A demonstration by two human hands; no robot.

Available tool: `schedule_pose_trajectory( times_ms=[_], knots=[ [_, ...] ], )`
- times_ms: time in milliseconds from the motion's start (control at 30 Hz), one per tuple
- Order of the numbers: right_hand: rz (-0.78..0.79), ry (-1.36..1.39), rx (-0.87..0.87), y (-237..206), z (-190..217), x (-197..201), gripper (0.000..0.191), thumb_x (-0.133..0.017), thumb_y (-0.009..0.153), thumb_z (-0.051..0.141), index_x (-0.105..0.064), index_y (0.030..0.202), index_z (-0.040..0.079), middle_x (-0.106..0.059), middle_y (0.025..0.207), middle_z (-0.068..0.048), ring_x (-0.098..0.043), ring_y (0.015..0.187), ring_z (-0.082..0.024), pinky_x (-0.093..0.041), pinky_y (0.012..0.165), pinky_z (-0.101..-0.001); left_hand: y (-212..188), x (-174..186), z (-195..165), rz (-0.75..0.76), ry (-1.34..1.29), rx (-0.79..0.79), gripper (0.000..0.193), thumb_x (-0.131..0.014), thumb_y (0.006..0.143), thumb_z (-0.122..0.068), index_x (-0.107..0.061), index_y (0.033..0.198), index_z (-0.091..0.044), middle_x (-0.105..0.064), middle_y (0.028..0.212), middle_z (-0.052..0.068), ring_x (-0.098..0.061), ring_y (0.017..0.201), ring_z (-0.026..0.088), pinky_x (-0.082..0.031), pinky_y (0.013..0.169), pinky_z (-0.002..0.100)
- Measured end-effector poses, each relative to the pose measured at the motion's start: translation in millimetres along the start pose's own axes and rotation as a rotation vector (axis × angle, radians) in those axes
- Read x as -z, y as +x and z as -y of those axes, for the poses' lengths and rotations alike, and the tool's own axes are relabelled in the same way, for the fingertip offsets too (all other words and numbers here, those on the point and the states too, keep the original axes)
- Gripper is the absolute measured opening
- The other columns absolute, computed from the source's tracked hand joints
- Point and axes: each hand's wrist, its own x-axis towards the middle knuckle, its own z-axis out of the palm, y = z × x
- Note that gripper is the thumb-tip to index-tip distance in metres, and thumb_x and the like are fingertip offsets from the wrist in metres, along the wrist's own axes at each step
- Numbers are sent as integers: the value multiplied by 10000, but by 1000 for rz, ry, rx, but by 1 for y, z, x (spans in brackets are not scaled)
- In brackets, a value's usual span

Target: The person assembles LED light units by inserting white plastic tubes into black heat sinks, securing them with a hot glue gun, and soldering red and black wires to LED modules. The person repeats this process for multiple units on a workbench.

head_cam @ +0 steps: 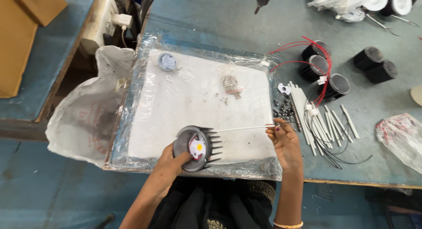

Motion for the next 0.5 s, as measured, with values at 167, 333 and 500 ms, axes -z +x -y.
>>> schedule_pose_trajectory(
  times_ms=[167, 333, 500],
  knots=[
    [-64, -13, 176, 6, 1, -9, 202, -592, 1019, -29, -602, 1221, -26, -721, 1038, -189, -709, 898, -199, -602, 853, -287, -10, -9, 0, 144, 85, -133, 495, -626, 807, -21, -621, 1296, 56, -739, 1126, 119, -689, 1029, 165, -538, 943, 294],
    [-144, -91, 283, 9, 6, -18, 170, -569, 1038, -62, -592, 1197, -9, -717, 1005, -167, -710, 873, -197, -604, 823, -301, -23, -22, -6, 181, 245, -185, 545, -567, 805, 3, -594, 1349, 31, -744, 1156, 126, -686, 1060, 165, -530, 970, 291],
    [-205, -175, 345, 15, 13, -27, 185, -531, 1017, -99, -573, 1157, 14, -730, 946, -162, -727, 869, -203, -596, 759, -297, -32, -34, -13, 282, 296, -154, 626, -543, 817, -2, -519, 1442, -27, -713, 1222, 115, -662, 1134, 151, -508, 1007, 283]
  ],
)
